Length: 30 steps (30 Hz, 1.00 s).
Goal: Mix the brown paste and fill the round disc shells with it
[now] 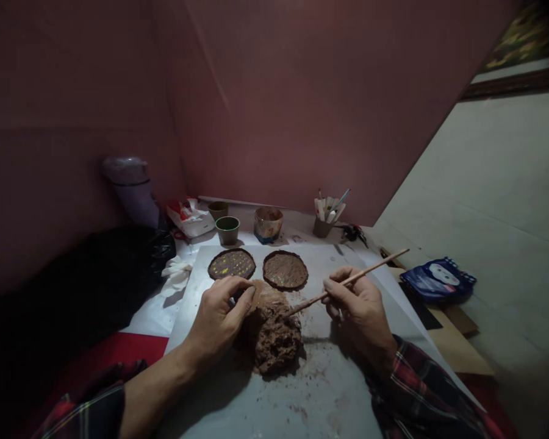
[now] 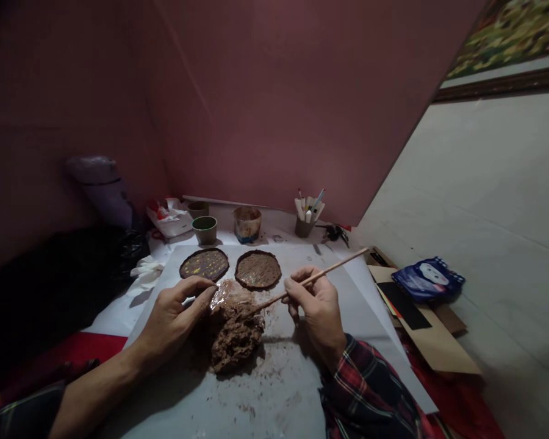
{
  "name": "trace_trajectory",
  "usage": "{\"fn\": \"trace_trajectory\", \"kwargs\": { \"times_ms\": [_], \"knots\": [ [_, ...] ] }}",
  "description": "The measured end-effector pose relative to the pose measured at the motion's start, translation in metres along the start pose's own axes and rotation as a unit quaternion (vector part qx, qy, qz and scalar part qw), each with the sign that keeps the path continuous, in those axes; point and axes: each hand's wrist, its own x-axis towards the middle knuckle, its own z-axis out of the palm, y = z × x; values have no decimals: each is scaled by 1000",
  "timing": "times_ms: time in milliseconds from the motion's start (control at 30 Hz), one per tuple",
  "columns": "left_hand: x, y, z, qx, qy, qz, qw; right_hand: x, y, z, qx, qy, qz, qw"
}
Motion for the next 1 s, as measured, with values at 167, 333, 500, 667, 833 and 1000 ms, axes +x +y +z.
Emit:
{"fn": "trace_trajectory", "kwargs": {
  "times_ms": [167,333,500,667,833,1000],
  "knots": [
    [1,1,-1,1,1,7,1000,1,-5,0,17,54,-37,998],
    [0,-2,0,3,-4,4,1000,-1,5,2,-102,46,-39,993],
    [0,-3,0,0,-12,-4,1000,0,12,1,-97,1,19,995],
    [1,-2,0,-3,-7,-3,1000,7,10,-4,-65,-14,96,993],
    [1,-4,1,-3,-8,2,1000,12,7,-10,-69,6,120,990],
    [1,-4,2,2,-10,2,1000,11,7,-10,-58,30,98,993]
  ]
}}
